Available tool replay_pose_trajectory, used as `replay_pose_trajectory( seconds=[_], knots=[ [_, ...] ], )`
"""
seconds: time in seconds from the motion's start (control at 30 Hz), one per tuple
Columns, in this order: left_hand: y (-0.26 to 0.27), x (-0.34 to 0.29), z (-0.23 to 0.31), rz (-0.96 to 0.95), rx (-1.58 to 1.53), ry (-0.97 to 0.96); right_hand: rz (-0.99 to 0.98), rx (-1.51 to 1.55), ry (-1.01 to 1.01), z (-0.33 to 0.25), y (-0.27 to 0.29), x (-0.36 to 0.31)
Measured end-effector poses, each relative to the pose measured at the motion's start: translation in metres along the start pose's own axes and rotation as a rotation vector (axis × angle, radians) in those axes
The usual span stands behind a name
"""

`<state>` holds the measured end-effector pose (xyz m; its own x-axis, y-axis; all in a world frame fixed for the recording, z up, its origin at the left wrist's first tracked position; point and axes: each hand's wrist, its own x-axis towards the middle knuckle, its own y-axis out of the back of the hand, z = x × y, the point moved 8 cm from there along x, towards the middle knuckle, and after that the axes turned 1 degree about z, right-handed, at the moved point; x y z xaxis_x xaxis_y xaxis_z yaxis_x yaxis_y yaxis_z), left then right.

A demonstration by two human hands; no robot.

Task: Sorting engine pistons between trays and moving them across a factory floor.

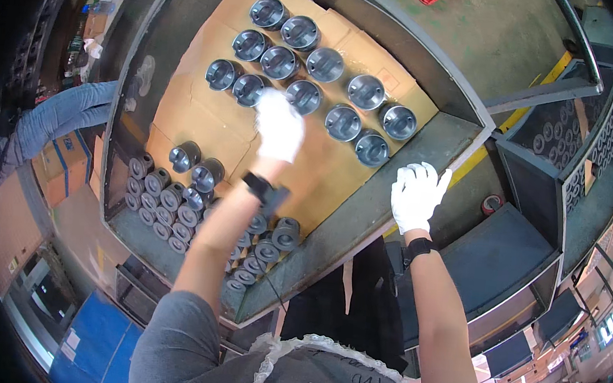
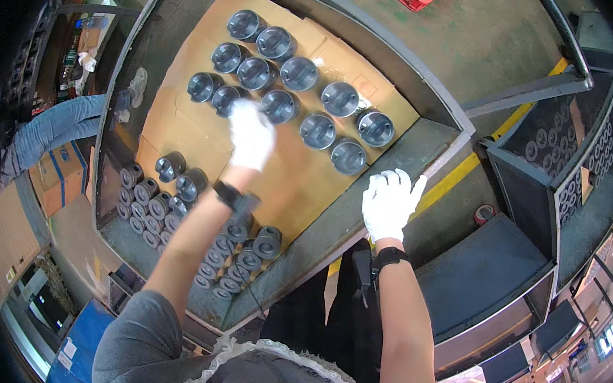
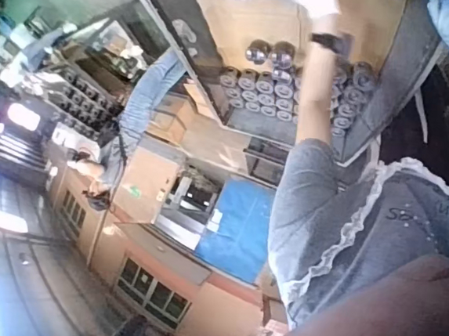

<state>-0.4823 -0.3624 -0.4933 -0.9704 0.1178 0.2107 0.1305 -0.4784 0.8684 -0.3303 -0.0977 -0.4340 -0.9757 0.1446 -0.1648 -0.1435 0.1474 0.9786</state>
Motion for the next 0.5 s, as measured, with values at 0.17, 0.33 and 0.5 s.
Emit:
replay_pose_trajectory(
  seconds=[0.17,0.33,0.5],
  knots=[
    [-0.061,-0.104,0.113,-0.389,-0.231,0.078,-0.027,0.017,0.013,-0.011,-0.001,0.002],
    [-0.095,-0.075,0.128,-0.359,-0.100,-0.019,-0.023,0.046,0.009,-0.014,-0.001,0.003],
    [-0.109,-0.067,0.130,-0.604,0.137,0.111,-0.016,-0.004,-0.010,0.008,0.001,-0.002]
  ],
)
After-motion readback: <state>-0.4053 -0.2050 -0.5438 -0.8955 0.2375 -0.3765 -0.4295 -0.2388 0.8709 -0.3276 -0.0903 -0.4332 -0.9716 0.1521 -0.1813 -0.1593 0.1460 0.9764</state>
